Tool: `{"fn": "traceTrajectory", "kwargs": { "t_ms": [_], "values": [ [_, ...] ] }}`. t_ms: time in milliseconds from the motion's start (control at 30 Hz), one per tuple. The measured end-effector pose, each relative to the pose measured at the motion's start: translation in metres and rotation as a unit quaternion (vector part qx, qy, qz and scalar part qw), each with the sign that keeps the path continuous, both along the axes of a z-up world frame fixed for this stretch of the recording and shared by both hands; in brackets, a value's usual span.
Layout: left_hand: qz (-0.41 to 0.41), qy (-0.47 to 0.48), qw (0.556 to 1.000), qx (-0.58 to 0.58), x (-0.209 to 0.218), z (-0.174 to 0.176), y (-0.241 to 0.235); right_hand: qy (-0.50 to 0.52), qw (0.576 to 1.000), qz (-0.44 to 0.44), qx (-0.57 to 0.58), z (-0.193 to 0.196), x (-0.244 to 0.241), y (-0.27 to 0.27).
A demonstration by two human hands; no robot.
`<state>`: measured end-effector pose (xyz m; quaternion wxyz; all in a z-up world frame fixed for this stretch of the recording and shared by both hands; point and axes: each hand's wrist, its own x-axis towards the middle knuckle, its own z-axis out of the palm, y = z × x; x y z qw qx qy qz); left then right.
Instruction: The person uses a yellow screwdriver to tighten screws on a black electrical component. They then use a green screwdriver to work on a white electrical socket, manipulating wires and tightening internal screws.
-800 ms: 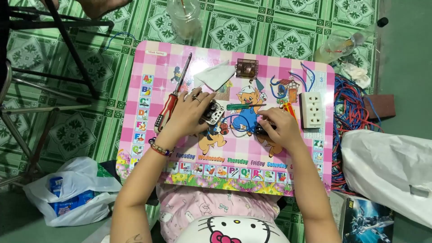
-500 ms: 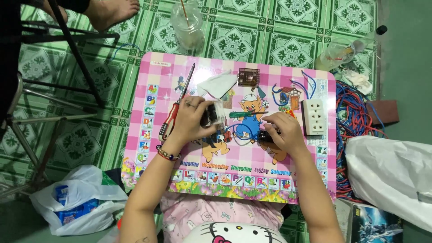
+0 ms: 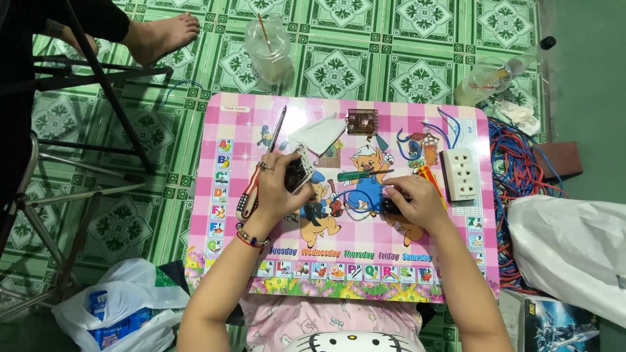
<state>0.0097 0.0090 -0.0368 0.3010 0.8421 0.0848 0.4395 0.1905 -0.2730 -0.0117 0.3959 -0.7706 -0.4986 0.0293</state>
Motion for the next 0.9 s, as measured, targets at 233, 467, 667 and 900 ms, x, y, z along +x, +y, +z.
{"fn": "traceTrajectory", "kwargs": {
  "t_ms": [233,467,667,900],
  "values": [
    [-0.077,0.026,0.997,-0.006,-0.001,-0.007,0.000,-0.012,0.999,0.026,0.018,-0.005,-0.003,-0.001],
    [-0.148,0.130,0.969,0.151,-0.002,0.002,-0.005,0.040,0.998,-0.008,0.054,-0.040,0.015,-0.021],
    [-0.131,0.169,0.957,0.196,-0.003,0.000,-0.006,-0.042,0.977,-0.179,-0.104,0.009,0.035,-0.040],
    [-0.114,0.180,0.956,0.203,-0.004,0.002,-0.002,-0.028,0.939,-0.170,-0.299,0.040,0.016,-0.020]
  ]
}}
